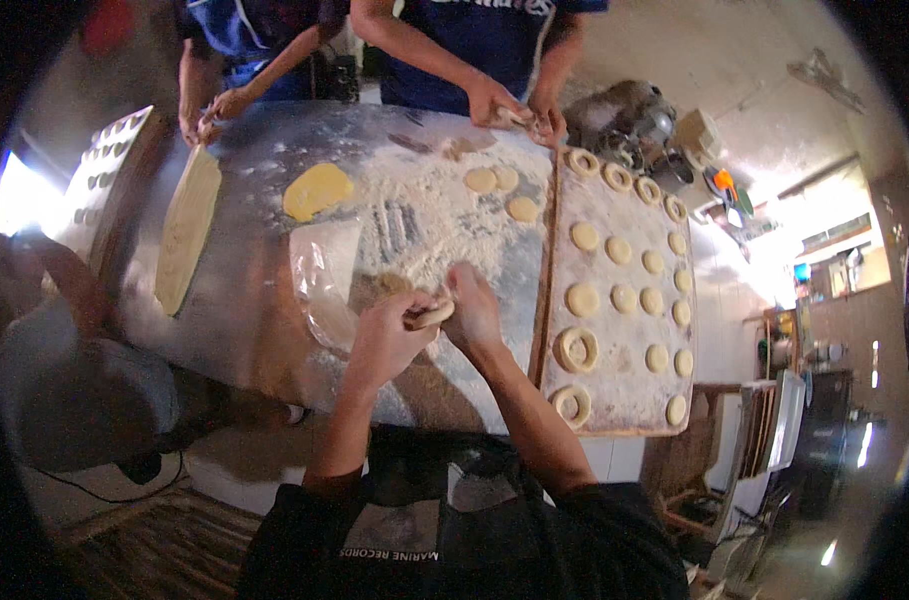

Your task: The person shapes small dough pieces into ring shapes by hand and places them on a wooden board. They then lift the board and place it on a multi-tiered rack alongside other boards of shaped dough.

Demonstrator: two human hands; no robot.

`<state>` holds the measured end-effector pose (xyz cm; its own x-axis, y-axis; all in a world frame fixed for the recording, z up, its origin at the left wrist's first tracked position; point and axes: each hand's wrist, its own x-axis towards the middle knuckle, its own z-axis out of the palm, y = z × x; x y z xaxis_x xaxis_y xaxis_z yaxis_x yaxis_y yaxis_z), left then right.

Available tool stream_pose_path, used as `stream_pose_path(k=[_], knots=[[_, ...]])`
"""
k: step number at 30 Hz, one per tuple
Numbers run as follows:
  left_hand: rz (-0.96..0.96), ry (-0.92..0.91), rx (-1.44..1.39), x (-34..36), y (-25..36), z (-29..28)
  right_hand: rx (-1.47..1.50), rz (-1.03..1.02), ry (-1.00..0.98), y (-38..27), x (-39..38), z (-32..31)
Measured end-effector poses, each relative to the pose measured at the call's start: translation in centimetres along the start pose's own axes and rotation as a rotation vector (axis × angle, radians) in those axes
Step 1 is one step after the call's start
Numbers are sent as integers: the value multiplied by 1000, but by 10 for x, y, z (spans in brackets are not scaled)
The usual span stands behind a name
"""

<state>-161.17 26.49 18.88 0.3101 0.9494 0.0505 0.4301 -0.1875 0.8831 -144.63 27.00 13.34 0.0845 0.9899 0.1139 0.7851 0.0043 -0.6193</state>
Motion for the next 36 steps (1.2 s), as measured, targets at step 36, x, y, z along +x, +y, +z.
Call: stream_pose_path(k=[36], knots=[[157, 86, -98, -37, 130, 208, 813, -155, 145, 88, -119, -184]])
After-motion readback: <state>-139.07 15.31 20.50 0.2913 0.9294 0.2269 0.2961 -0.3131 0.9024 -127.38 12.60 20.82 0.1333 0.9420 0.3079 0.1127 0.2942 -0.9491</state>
